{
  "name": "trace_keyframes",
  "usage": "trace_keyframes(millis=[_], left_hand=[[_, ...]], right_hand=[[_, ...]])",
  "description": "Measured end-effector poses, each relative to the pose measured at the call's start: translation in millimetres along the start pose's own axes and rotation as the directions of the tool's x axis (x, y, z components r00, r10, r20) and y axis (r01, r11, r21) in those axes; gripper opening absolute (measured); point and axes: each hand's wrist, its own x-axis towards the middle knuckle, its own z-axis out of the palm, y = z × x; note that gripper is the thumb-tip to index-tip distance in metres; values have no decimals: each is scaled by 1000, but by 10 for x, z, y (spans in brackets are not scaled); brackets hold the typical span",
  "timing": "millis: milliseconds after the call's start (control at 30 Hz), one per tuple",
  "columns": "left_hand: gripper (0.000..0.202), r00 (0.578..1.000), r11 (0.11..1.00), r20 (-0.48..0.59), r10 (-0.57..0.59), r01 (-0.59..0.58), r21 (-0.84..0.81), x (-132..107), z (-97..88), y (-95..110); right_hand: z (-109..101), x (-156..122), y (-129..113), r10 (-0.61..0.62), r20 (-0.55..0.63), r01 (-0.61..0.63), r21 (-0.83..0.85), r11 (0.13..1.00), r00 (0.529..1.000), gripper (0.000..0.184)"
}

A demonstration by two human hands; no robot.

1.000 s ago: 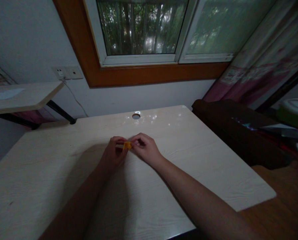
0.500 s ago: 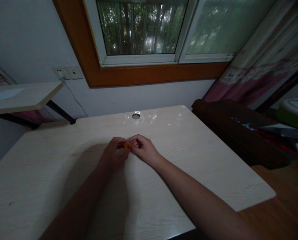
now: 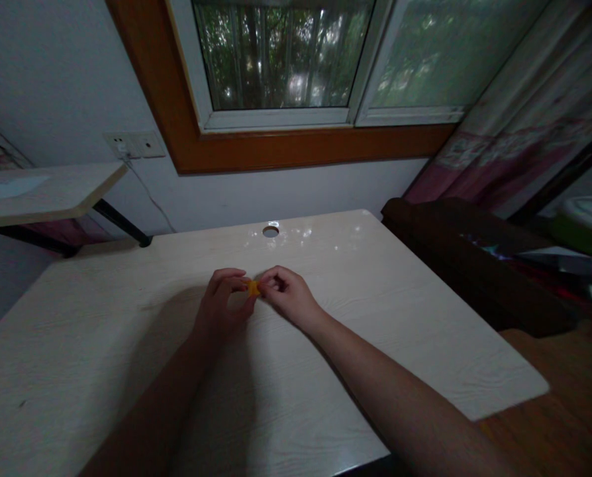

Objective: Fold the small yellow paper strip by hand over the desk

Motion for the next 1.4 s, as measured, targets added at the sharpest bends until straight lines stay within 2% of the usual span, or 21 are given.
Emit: trace_keyframes(millis=[200,367,433,500,800,1133,1400], left_hand=[[24,996,991,7,93,-94,97,20,-11,20],[27,991,984,45,124,-128,123,15,-9,38],[30,988,979,51,149,-154,130,16,-16,44],[34,985,976,52,164,-170,133,20,-27,49],[46,980,977,-13,197,-195,87,26,-58,52],[29,983,976,11,185,-185,118,48,-67,17],[26,982,975,0,189,-187,120,63,-75,40]], right_hand=[[15,-18,7,-63,37,65,-57,996,997,16],[-16,-39,-125,-239,88,254,-251,934,967,25],[-37,-41,-169,-312,129,337,-273,901,941,25],[-49,-42,-186,-336,160,369,-284,885,928,24],[-19,-67,-120,-262,143,295,-327,898,954,26],[-32,-76,-121,-208,96,227,-291,929,973,18],[-38,-73,-156,-256,127,282,-258,924,958,24]])
